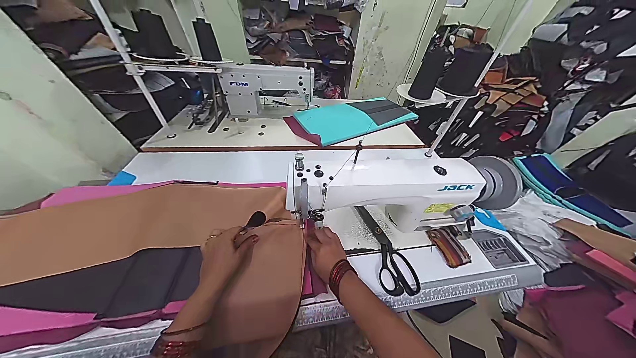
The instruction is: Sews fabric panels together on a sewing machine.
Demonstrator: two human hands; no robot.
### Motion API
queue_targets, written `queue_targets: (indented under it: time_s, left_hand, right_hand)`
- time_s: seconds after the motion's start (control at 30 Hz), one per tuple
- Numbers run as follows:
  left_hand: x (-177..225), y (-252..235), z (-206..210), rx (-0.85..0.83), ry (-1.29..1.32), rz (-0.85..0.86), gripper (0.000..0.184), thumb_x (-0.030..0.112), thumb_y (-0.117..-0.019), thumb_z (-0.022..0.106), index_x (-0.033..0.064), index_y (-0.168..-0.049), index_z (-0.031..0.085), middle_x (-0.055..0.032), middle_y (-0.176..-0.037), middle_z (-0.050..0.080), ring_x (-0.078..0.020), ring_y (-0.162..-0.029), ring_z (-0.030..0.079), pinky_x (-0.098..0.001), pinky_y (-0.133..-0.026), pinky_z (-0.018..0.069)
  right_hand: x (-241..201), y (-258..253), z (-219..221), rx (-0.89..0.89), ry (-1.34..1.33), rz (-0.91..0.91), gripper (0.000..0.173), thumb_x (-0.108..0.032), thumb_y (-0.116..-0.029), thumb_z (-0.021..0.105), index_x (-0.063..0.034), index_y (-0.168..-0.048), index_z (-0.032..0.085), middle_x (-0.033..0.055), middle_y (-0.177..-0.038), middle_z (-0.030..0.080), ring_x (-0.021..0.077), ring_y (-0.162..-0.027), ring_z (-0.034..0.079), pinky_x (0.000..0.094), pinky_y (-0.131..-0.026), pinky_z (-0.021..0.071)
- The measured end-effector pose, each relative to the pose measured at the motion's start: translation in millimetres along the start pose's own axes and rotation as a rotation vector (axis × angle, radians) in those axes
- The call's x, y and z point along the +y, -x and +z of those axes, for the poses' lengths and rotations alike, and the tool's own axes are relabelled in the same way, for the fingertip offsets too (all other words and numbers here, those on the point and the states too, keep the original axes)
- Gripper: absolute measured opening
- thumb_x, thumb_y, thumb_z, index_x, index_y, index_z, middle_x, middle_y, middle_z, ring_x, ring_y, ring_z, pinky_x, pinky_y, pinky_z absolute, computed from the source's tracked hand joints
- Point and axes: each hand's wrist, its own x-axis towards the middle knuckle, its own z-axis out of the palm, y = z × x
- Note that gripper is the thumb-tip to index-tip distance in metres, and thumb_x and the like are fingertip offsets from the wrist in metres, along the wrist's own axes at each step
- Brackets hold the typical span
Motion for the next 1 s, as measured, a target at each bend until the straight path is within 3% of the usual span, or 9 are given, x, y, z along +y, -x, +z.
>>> queue_targets:
  time_s: [0.23,0.37,0.5,0.6,0.67,0.73,0.83,0.93,1.0]
  left_hand:
    - [11,-21,-1,-0.047,-0.064,-0.082,0.045,0.034,-0.0970,0.071,0.0000,-0.126,0.068,-0.0279,-0.124,0.066,-0.0471,-0.128,0.055,-0.0643,-0.113,0.0313]
    - [11,-22,-1,-0.033,-0.062,-0.083,0.051,0.037,-0.0959,0.072,-0.0042,-0.125,0.067,-0.0306,-0.124,0.065,-0.0483,-0.128,0.054,-0.0638,-0.113,0.0319]
    - [9,5,-23,-0.111,-0.141,-0.161,0.054,0.040,-0.0941,0.074,-0.0068,-0.121,0.066,-0.0350,-0.117,0.065,-0.0531,-0.118,0.059,-0.0709,-0.102,0.0395]
    - [-6,49,-44,-0.295,-0.176,-0.231,0.063,0.042,-0.0817,0.086,-0.0071,-0.116,0.069,-0.0392,-0.115,0.063,-0.0589,-0.119,0.055,-0.0729,-0.101,0.0407]
    - [-21,76,-49,-0.344,-0.159,-0.080,0.051,0.033,-0.0803,0.087,-0.0100,-0.102,0.073,-0.0354,-0.103,0.068,-0.0573,-0.111,0.060,-0.0700,-0.100,0.0425]
    - [-26,91,-50,-0.243,-0.070,0.036,0.037,0.016,-0.0866,0.078,-0.0170,-0.101,0.069,-0.0377,-0.103,0.065,-0.0586,-0.108,0.060,-0.0722,-0.098,0.0413]
    - [-3,83,-57,0.016,-0.108,0.035,0.024,0.005,-0.0970,0.062,-0.0158,-0.110,0.064,-0.0389,-0.100,0.065,-0.0589,-0.098,0.065,-0.0753,-0.085,0.0460]
    - [24,43,-64,0.186,-0.284,0.075,0.025,0.006,-0.1042,0.051,-0.0098,-0.117,0.065,-0.0376,-0.107,0.066,-0.0594,-0.099,0.065,-0.0752,-0.080,0.0468]
    - [27,7,-65,0.176,-0.347,0.137,0.025,0.009,-0.1058,0.051,-0.0057,-0.120,0.065,-0.0349,-0.110,0.067,-0.0574,-0.099,0.066,-0.0737,-0.078,0.0484]
  right_hand:
    - [-3,-10,-4,-0.130,0.056,0.105,0.044,-0.009,-0.1034,0.045,-0.0123,-0.144,0.060,0.0137,-0.153,0.051,0.0328,-0.145,0.043,0.0524,-0.117,0.0340]
    - [-2,-9,-5,-0.126,0.020,0.112,0.045,-0.008,-0.1038,0.043,-0.0124,-0.146,0.058,0.0122,-0.155,0.049,0.0319,-0.147,0.041,0.0521,-0.118,0.0329]
    - [15,7,7,0.211,-0.226,-0.198,0.037,0.010,-0.0906,0.053,-0.0052,-0.114,0.078,0.0120,-0.127,0.072,0.0369,-0.129,0.060,0.0569,-0.108,0.0446]
    - [17,11,6,0.192,-0.231,-0.256,0.037,0.011,-0.0890,0.054,-0.0052,-0.110,0.080,0.0099,-0.123,0.075,0.0361,-0.127,0.062,0.0574,-0.108,0.0440]
    - [15,10,6,0.142,-0.175,-0.241,0.035,0.009,-0.0900,0.054,-0.0049,-0.110,0.079,0.0100,-0.123,0.074,0.0348,-0.128,0.062,0.0572,-0.108,0.0437]
    - [12,9,4,0.099,-0.137,-0.226,0.034,0.007,-0.0921,0.053,-0.0043,-0.111,0.078,0.0103,-0.125,0.073,0.0337,-0.129,0.061,0.0568,-0.108,0.0427]
    - [9,7,3,0.086,-0.107,-0.217,0.035,0.006,-0.0939,0.052,-0.0054,-0.115,0.077,0.0098,-0.126,0.073,0.0324,-0.130,0.060,0.0563,-0.109,0.0424]
    - [8,10,2,0.056,-0.073,-0.213,0.038,0.005,-0.0947,0.052,-0.0067,-0.123,0.074,0.0092,-0.131,0.070,0.0312,-0.132,0.059,0.0566,-0.110,0.0415]
    - [7,9,1,0.037,-0.074,-0.204,0.040,0.005,-0.0955,0.050,-0.0074,-0.125,0.073,0.0087,-0.134,0.069,0.0305,-0.134,0.057,0.0556,-0.111,0.0405]
